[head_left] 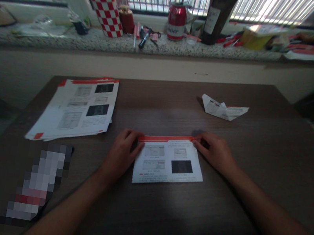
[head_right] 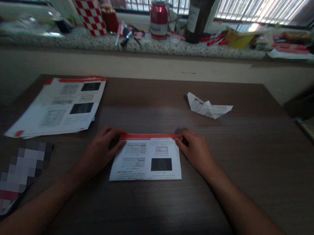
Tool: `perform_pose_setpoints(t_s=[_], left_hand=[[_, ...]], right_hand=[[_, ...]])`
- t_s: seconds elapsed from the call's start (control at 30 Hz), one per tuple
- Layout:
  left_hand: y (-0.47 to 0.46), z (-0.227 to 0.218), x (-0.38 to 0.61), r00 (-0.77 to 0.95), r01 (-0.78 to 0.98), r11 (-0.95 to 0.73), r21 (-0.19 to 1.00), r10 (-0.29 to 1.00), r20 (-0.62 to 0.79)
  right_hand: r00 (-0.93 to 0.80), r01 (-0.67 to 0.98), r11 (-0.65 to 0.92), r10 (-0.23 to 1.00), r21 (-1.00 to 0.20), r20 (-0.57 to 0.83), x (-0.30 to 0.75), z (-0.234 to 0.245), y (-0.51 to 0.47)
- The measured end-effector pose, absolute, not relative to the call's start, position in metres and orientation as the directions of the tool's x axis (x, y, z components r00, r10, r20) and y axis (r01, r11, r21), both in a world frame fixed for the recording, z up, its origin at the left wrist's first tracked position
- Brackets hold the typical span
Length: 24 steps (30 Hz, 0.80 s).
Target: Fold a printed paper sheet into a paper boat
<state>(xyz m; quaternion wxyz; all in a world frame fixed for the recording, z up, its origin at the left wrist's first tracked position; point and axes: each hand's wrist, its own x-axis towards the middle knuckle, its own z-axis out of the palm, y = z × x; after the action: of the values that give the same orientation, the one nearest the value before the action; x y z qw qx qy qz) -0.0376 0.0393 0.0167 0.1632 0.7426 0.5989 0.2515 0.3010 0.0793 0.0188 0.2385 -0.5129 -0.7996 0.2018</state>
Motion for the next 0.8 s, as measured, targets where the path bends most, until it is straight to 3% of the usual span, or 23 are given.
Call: perform_pose_setpoints(t_s=[0.8], left_hand=[[0.0479,0.0207,-0.0432,0.174,0.746,-0.213,0.631,0.977,0.125]], right_hand=[[-0.357,0.733,0.387,0.919,-0.559,0.167,0.2978,0.0192,0.0787]])
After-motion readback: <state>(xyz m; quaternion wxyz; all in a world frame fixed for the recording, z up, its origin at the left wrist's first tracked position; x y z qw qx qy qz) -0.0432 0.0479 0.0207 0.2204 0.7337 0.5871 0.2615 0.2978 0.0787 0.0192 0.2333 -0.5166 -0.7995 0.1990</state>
